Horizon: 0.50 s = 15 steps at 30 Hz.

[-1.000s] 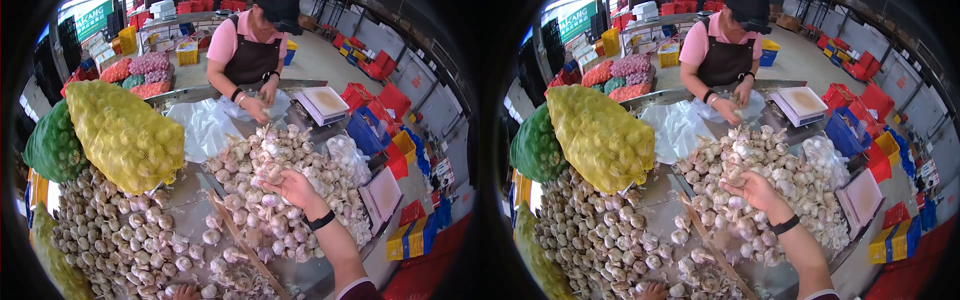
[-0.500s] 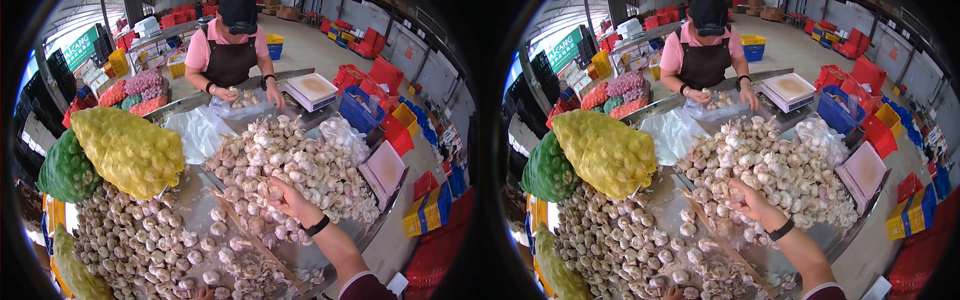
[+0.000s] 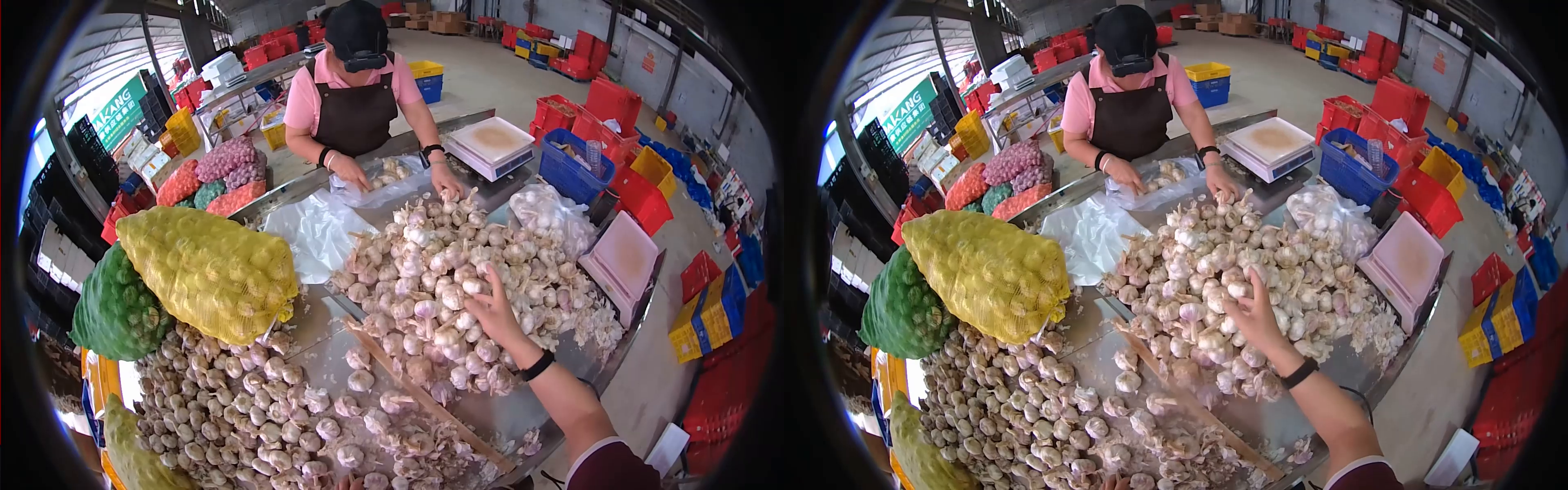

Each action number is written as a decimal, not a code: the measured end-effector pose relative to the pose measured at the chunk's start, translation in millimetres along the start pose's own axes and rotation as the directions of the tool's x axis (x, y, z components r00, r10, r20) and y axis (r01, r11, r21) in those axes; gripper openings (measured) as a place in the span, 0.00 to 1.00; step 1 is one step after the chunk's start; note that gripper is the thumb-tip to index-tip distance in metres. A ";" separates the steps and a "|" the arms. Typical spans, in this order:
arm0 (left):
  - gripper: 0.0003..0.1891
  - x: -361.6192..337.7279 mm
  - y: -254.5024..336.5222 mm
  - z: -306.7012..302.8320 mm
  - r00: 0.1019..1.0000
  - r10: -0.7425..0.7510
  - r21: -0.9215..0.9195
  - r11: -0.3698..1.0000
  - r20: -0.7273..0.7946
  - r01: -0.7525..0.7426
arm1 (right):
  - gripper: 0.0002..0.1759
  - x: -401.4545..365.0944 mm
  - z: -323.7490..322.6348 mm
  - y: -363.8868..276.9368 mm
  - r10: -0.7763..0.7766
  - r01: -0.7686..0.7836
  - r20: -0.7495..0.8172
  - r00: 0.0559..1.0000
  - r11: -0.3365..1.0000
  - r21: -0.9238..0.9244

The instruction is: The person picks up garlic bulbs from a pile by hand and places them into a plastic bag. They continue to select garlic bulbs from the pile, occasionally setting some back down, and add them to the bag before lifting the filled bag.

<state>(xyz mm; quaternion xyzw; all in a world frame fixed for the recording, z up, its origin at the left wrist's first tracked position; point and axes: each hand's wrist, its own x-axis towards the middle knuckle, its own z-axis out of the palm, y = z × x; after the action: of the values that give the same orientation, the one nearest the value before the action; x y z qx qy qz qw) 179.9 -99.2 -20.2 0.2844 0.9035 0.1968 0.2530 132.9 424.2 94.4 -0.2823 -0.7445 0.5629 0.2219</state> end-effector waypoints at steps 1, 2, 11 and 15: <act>0.23 2.8 3.9 -1.6 1.000 -0.006 -0.008 1.000 -0.005 0.006 | 0.47 3.1 1.3 -0.6 -0.004 0.004 0.010 1.000 1.000 -0.004; 0.23 2.7 9.0 -5.1 1.000 -0.022 -0.033 0.999 0.013 0.023 | 0.41 4.4 3.2 -1.2 -0.137 0.138 0.017 0.990 0.976 -0.167; 0.20 1.0 22.3 -7.5 0.995 -0.067 -0.010 0.998 -0.076 0.066 | 0.13 104.0 108.9 -22.2 -0.395 0.423 0.192 0.898 0.897 -0.132; 0.21 -1.9 12.7 5.0 0.978 -0.183 -0.241 0.958 -0.099 0.154 | 0.13 179.1 182.6 -8.4 -0.331 0.379 0.254 0.909 0.910 -0.170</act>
<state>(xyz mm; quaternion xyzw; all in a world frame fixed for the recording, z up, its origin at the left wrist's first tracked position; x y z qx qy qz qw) 189.2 -89.6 -17.2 0.1623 0.9089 0.2956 0.2454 -119.8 412.4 55.8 -0.0998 -0.8600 0.4564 0.2054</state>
